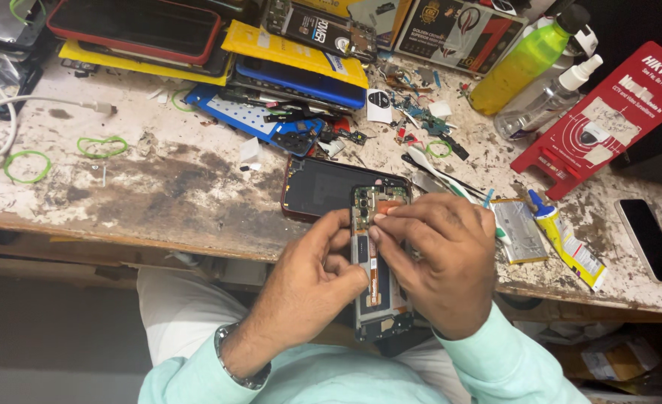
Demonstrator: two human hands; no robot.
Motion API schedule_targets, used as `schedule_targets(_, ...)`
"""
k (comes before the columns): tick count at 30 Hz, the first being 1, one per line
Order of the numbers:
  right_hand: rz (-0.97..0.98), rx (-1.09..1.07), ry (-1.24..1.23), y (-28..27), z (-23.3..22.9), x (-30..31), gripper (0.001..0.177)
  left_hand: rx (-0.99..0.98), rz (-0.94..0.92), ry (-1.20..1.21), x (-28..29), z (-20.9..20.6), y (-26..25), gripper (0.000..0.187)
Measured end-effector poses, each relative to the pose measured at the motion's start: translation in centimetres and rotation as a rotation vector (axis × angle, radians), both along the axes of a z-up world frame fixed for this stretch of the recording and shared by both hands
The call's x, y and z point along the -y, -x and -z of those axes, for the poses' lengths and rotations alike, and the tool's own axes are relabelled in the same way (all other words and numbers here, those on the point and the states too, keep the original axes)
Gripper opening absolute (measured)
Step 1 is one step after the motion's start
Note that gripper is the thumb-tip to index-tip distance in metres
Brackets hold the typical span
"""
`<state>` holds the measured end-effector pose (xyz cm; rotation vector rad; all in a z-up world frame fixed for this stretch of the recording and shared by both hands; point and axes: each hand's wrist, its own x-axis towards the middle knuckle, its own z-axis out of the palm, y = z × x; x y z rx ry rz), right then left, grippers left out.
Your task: The person applies adhesive to the frame of a disassembled smartphone, then peels the protective film from a new battery and installs it into the device.
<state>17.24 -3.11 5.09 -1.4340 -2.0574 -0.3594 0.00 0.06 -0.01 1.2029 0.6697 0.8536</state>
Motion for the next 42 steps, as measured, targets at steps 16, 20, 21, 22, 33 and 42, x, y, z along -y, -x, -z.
schedule_targets(16, -0.084, 0.041, 0.07, -0.1, -0.3, 1.5, 0.041, 0.134, -0.001, 0.044, -0.3, 0.1, 0.8, 0.055)
schedule_targets(20, -0.054, 0.096, 0.057, -0.1, -0.1, 1.6, 0.043, 0.087, -0.009, 0.022, 0.0, 0.0, 0.6, 0.057)
schedule_targets(21, -0.049, 0.107, 0.049, -0.1, -0.1, 1.6, 0.043, 0.091, -0.007, 0.026, 0.0, -0.1, 0.6, 0.057)
schedule_targets(22, -0.045, 0.118, 0.04, -0.1, 0.0, 1.5, 0.043, 0.094, -0.006, 0.029, 0.1, -0.2, 0.6, 0.057)
schedule_targets(33, -0.07, 0.048, 0.098, 0.1, -0.4, 2.1, 0.05, 0.091, -0.035, 0.041, 0.4, -0.6, 0.8, 0.057)
schedule_targets(42, -0.067, 0.125, 0.052, 0.0, -0.8, 2.0, 0.047, 0.088, -0.013, 0.037, 0.6, -0.5, 0.6, 0.058)
